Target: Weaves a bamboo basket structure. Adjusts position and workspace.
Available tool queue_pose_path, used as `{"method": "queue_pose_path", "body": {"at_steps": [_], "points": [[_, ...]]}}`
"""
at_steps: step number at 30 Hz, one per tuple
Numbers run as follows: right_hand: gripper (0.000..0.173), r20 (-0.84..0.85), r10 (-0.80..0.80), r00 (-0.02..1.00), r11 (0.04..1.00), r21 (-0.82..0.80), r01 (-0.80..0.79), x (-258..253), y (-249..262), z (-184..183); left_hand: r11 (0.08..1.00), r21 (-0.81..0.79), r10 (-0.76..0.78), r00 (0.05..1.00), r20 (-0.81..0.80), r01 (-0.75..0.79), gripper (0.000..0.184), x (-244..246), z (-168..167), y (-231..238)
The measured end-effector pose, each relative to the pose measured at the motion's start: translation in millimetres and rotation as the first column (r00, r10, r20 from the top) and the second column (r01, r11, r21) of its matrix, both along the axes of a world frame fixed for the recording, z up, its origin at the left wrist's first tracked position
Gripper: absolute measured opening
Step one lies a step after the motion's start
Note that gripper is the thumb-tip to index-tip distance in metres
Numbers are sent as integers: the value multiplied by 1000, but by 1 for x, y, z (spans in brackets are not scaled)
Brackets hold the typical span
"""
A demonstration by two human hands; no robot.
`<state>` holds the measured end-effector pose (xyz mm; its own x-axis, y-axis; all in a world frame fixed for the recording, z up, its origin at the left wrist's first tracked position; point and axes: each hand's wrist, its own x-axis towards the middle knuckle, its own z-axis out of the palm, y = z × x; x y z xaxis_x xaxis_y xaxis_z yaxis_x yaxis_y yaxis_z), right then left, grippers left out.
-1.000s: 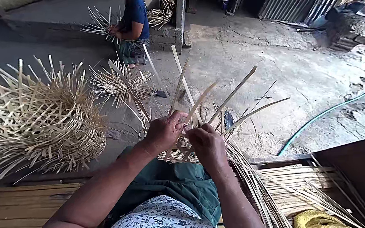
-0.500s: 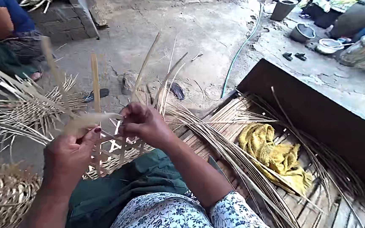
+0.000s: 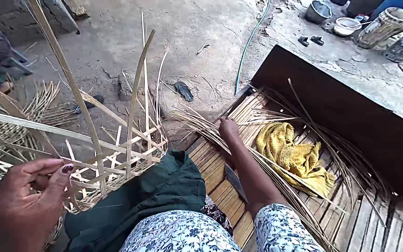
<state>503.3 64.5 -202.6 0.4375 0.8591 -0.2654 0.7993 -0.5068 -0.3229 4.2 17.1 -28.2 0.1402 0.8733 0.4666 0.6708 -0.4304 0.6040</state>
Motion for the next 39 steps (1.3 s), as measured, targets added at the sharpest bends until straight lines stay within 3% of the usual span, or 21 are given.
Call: {"method": "queue_pose_path", "body": {"at_steps": [2, 6, 9, 13, 17, 24, 27, 31, 33, 35, 39], "points": [[41, 106, 55, 993, 995, -92, -45, 22, 0, -24, 1000, 7, 0, 1000, -10, 0, 36, -3, -1, -2], [25, 191, 184, 964, 977, -141, -159, 42, -4, -50, 999, -27, 20, 999, 40, -19, 30, -1, -1, -7], [20, 146, 219, 965, 968, -158, -196, 39, -10, -30, 999, -45, 13, 997, 73, -10, 27, -5, -2, -5], [27, 131, 232, 964, 973, -24, -230, 38, -32, 24, 1000, -19, 18, 999, 48, -17, 30, -11, -3, -3], [23, 122, 104, 987, 991, 72, -114, 45, -78, 95, 998, 59, 32, 999, 15, -33, 36, -12, -9, -2], [25, 48, -32, 998, 997, 70, 28, 125, -162, 113, 993, 61, 101, 994, -32, -98, 36, -7, -5, -11], [22, 75, -146, 987, 984, -91, 152, 171, -207, 117, 992, 53, 115, 993, -24, -113, 35, -9, -7, -13], [23, 304, -295, 906, 868, -311, 387, 206, -263, 108, 991, 37, 125, 992, -20, -125, 37, -8, -7, -14], [33, 321, -286, 903, 871, -306, 385, 202, -260, 103, 990, 26, 138, 990, -31, -137, 38, -5, -6, -14], [38, 222, -251, 942, 928, -220, 300, 167, -228, 100, 989, 28, 147, 988, -53, -145, 38, -4, -4, -14], [32, -11, 62, 998, 996, -70, -63, 56, -145, 63, 989, 52, 142, 987, -71, -138, 37, -1, -1, -13]]}}
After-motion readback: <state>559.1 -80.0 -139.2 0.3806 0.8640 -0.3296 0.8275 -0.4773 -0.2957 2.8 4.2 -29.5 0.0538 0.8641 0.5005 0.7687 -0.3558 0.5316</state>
